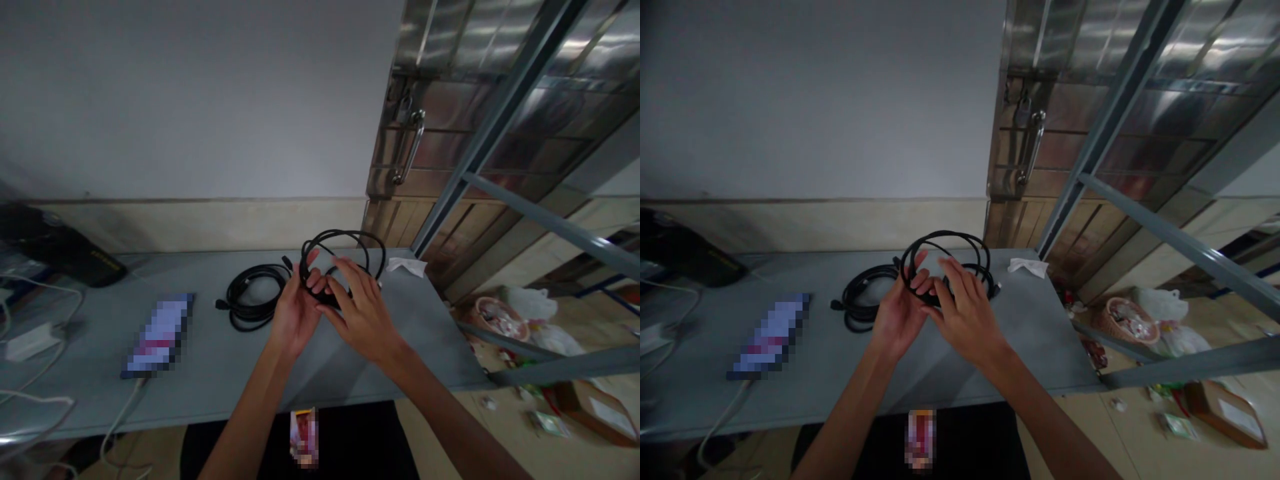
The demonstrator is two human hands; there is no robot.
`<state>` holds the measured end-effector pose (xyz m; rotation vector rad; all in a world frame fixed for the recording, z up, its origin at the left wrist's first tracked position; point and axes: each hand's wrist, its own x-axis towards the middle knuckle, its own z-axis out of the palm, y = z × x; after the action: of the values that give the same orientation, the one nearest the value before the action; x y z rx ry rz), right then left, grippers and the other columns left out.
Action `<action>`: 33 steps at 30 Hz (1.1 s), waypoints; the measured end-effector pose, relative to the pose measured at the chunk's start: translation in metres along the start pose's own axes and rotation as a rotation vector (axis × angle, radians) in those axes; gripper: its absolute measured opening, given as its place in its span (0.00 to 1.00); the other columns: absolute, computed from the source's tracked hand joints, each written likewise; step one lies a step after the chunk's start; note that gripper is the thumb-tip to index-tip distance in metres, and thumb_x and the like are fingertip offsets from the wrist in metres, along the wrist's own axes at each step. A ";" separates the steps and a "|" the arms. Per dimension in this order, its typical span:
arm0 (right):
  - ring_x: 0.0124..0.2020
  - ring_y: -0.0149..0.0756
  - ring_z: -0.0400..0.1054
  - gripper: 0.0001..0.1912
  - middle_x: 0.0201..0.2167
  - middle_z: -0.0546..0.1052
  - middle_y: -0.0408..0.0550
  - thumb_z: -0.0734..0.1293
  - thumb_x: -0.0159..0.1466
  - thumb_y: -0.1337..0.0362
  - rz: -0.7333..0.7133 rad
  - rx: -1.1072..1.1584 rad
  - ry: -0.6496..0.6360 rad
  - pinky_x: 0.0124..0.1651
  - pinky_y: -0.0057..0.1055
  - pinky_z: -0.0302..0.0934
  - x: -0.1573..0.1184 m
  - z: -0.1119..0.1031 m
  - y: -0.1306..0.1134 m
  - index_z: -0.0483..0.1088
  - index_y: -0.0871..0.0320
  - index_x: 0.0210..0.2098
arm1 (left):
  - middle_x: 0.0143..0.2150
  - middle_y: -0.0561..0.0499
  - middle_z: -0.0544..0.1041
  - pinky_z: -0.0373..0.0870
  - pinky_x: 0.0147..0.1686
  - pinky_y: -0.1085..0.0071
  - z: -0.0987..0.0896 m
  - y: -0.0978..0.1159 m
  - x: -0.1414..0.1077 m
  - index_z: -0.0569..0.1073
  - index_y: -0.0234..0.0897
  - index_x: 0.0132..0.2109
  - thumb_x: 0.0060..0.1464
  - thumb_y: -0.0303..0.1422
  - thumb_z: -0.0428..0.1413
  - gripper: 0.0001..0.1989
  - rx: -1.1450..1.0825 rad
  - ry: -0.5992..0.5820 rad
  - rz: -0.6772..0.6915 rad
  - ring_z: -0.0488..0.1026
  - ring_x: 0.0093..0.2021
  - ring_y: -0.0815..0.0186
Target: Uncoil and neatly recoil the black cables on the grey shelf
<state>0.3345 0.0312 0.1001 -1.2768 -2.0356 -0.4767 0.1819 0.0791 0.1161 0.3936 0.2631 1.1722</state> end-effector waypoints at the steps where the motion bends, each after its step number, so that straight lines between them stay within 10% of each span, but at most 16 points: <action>1: 0.71 0.57 0.73 0.22 0.69 0.77 0.69 0.68 0.81 0.54 -0.013 0.014 -0.003 0.67 0.53 0.75 -0.002 -0.002 0.000 0.73 0.62 0.66 | 0.34 0.55 0.72 0.76 0.41 0.72 0.007 0.001 -0.004 0.81 0.35 0.61 0.75 0.34 0.62 0.13 0.035 -0.015 -0.009 0.71 0.34 0.69; 8: 0.56 0.51 0.84 0.16 0.57 0.83 0.69 0.59 0.80 0.70 0.067 0.137 0.026 0.52 0.43 0.83 -0.011 -0.025 -0.020 0.69 0.64 0.63 | 0.48 0.45 0.86 0.79 0.50 0.68 0.035 0.009 -0.025 0.87 0.35 0.53 0.64 0.39 0.72 0.15 0.372 -0.062 -0.010 0.81 0.47 0.62; 15: 0.41 0.41 0.87 0.13 0.43 0.88 0.51 0.56 0.83 0.62 0.545 0.707 -0.084 0.44 0.35 0.80 -0.013 -0.059 -0.023 0.68 0.55 0.61 | 0.58 0.38 0.88 0.70 0.71 0.54 0.035 0.027 -0.045 0.90 0.36 0.50 0.65 0.43 0.70 0.16 0.649 -0.025 0.123 0.82 0.64 0.48; 21: 0.41 0.44 0.86 0.17 0.41 0.89 0.51 0.61 0.82 0.47 0.750 0.756 0.121 0.49 0.41 0.79 -0.026 -0.096 0.023 0.73 0.51 0.48 | 0.56 0.30 0.88 0.84 0.55 0.54 0.026 0.085 -0.063 0.85 0.28 0.61 0.65 0.39 0.67 0.23 0.748 0.069 0.103 0.86 0.58 0.41; 33: 0.17 0.29 0.62 0.24 0.26 0.70 0.35 0.66 0.79 0.39 0.887 0.595 0.422 0.21 0.30 0.56 -0.073 -0.146 0.095 0.76 0.53 0.49 | 0.48 0.46 0.90 0.87 0.49 0.63 0.009 0.175 -0.089 0.87 0.37 0.56 0.76 0.36 0.45 0.24 0.741 0.442 0.380 0.83 0.55 0.53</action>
<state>0.4917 -0.0628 0.1469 -1.3776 -0.9852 0.2504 0.0061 0.0534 0.1991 0.8556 1.0595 1.5089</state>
